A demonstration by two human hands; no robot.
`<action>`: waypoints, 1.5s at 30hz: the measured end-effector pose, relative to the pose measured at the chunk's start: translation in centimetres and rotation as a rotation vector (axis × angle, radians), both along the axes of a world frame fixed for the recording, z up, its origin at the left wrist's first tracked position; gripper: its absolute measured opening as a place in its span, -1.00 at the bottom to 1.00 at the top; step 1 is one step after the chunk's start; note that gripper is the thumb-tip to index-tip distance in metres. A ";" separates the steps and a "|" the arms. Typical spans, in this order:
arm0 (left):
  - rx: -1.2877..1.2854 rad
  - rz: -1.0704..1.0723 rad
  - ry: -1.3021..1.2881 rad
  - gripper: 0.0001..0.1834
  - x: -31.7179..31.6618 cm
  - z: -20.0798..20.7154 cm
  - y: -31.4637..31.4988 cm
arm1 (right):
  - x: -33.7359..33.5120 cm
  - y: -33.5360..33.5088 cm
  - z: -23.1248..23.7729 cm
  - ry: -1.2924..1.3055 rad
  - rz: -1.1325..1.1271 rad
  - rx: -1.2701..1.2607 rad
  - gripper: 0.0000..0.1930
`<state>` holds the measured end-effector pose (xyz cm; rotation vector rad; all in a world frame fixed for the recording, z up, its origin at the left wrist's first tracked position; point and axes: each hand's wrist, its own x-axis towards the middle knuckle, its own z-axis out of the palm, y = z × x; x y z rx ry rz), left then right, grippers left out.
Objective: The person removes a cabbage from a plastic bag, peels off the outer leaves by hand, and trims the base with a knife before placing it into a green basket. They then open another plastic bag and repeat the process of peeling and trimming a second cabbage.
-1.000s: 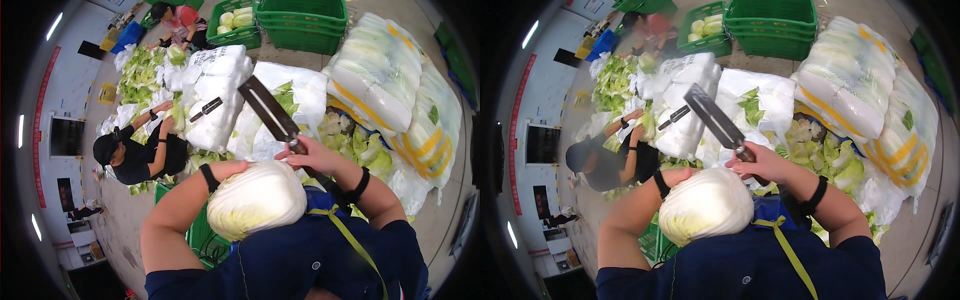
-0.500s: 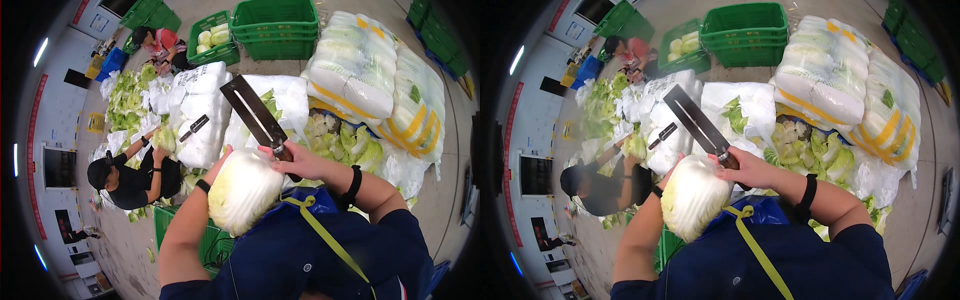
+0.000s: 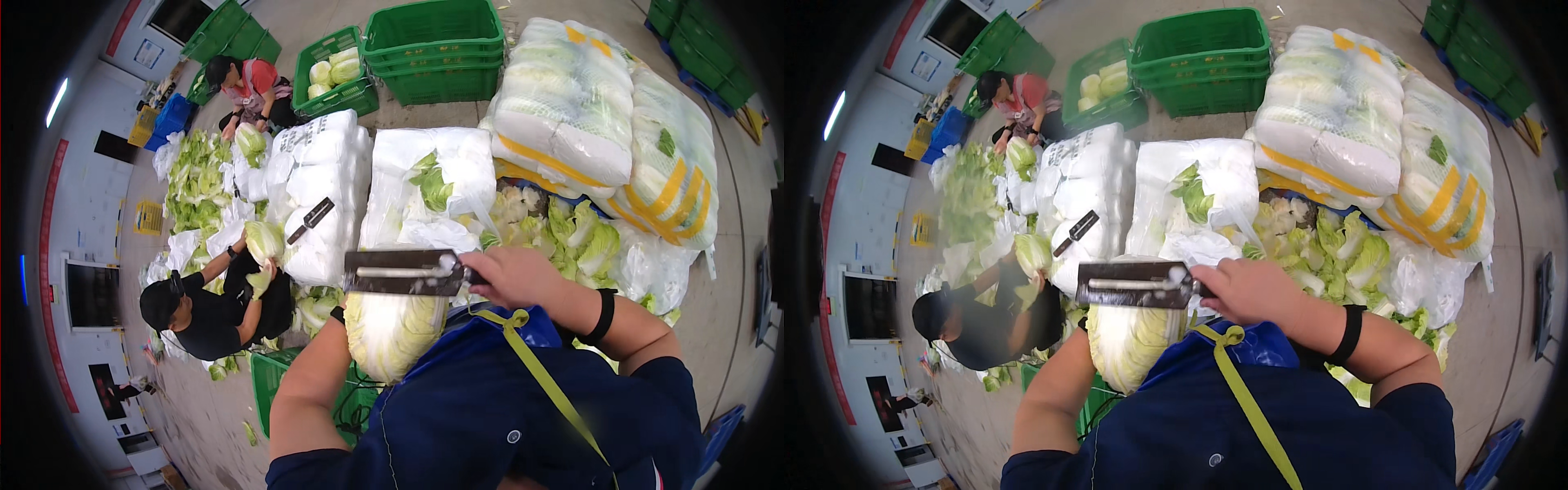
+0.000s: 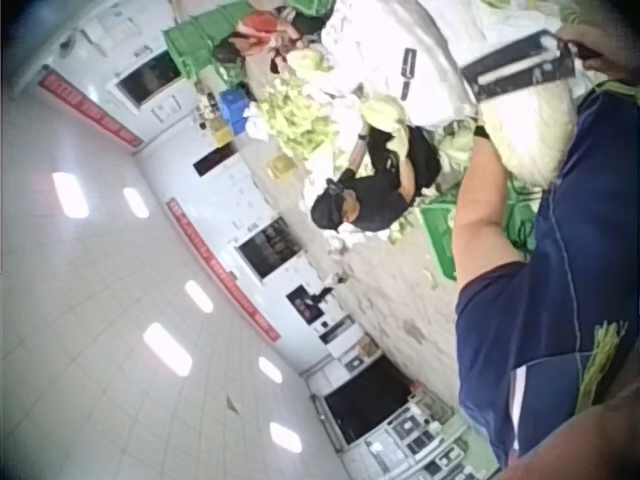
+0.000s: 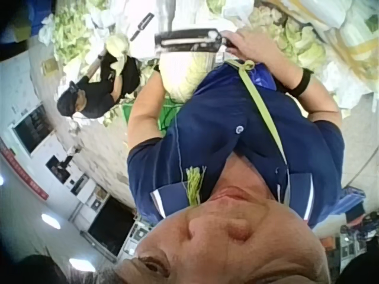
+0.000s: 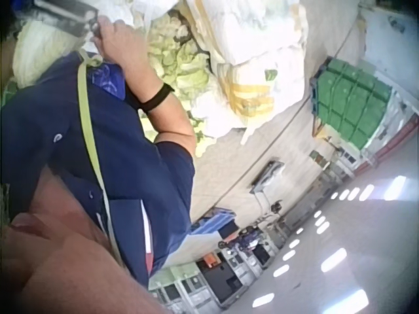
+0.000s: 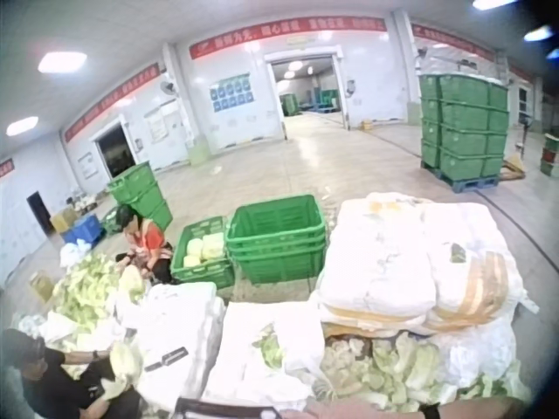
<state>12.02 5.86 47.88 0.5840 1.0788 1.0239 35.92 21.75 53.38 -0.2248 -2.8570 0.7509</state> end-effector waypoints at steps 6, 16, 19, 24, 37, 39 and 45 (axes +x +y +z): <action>0.049 -0.066 0.068 -0.39 0.0 0.1 -0.1 | 0.0 1.0 -0.8 -0.017 -0.067 0.068 -0.55; -0.154 0.263 -0.397 -0.31 -1.6 0.0 -1.2 | 0.3 0.7 3.1 -0.052 -0.009 0.003 -0.65; -0.188 0.295 -0.481 -0.29 -1.6 0.3 -1.5 | 1.0 3.9 -0.1 -0.172 -0.105 -0.099 -0.63; -0.225 0.292 -0.542 -0.26 -2.0 1.2 -1.6 | 1.1 2.4 2.1 -0.047 -0.169 -0.219 -0.64; -0.285 0.332 -0.662 -0.22 -1.6 0.7 -0.4 | 1.8 1.9 1.4 -0.016 -0.095 -0.229 -0.64; -0.290 0.330 -0.658 -0.22 -1.6 0.4 -0.2 | 1.7 2.8 1.0 -0.067 -0.038 -0.205 -0.66; -0.315 0.295 -0.640 -0.21 -1.4 0.3 -0.2 | 4.6 6.3 -2.4 -0.096 -0.343 -0.290 -0.63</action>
